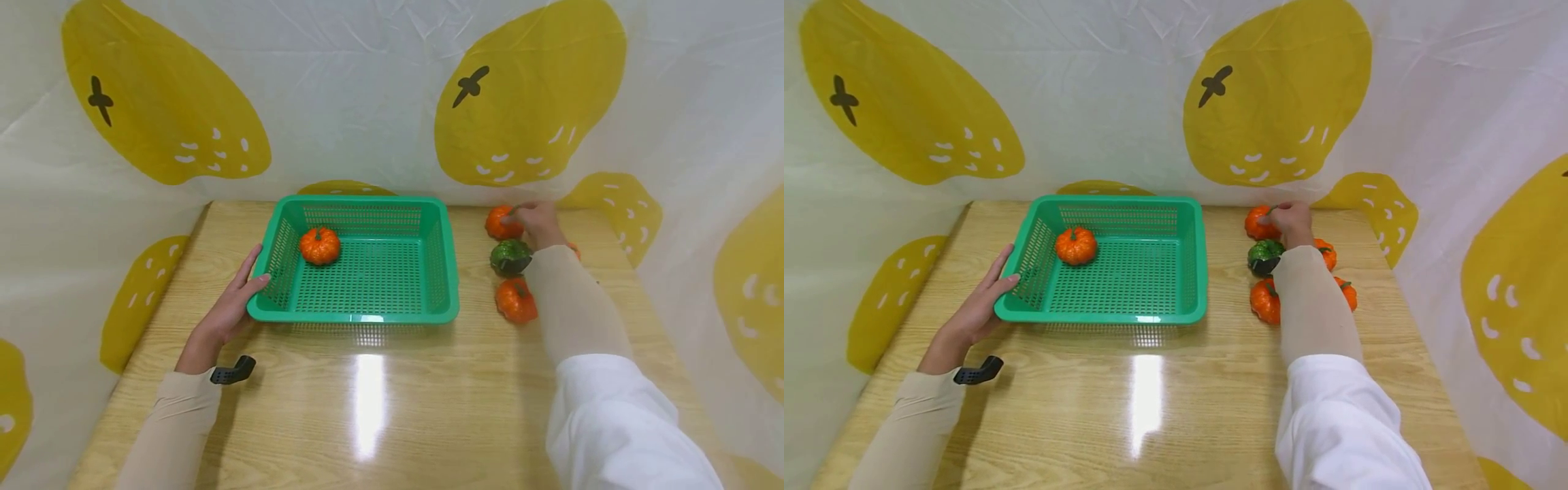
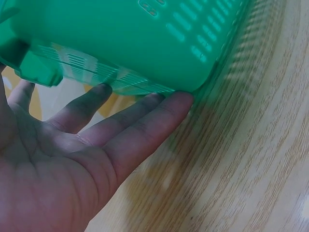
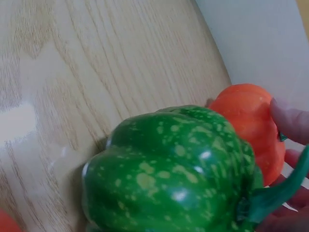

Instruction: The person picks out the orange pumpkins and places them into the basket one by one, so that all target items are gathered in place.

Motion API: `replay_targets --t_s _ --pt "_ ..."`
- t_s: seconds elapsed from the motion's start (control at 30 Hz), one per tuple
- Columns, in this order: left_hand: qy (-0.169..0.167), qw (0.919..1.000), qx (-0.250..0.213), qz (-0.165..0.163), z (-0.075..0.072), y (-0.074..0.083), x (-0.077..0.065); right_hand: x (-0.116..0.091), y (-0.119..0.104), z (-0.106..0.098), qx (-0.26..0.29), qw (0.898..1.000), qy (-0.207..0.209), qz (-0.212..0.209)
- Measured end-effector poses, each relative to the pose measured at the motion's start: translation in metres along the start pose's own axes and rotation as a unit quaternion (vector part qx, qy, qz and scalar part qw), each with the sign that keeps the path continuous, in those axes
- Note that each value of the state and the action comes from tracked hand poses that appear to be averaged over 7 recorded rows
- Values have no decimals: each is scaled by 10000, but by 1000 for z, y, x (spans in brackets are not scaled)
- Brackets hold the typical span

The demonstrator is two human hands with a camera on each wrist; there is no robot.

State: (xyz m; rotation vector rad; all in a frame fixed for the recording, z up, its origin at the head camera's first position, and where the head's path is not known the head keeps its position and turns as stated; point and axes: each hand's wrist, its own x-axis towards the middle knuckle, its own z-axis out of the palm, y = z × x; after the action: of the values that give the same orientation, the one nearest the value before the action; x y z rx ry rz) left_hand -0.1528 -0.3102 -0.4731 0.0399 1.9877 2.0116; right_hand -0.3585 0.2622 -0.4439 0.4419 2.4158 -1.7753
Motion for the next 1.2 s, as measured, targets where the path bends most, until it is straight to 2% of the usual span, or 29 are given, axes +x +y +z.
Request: replay_targets --t_s 0.07,0.2,0.37,0.57,0.8,0.97,1.2 --pt "4 10000 19 -1 1 0 0 1 3 0 -107 9997 -197 -15" --pt "9 10000 42 12 3 1 0 2 9 -2 -794 9960 -311 -266" --pt "68 10000 12 1 3 3 -1 4 13 1 -1140 9909 -9 -715" --pt "50 10000 50 -7 3 5 -1 4 14 0 -1479 9855 211 -807" --pt "12 10000 74 -17 3 4 -1 3 7 0 -1286 9870 38 -965" --pt "19 10000 40 -6 3 3 -1 4 1 0 -1489 9838 -96 -999" --pt "32 10000 -4 -35 3 3 -2 1 -10 2 -1365 9826 -367 -1205"
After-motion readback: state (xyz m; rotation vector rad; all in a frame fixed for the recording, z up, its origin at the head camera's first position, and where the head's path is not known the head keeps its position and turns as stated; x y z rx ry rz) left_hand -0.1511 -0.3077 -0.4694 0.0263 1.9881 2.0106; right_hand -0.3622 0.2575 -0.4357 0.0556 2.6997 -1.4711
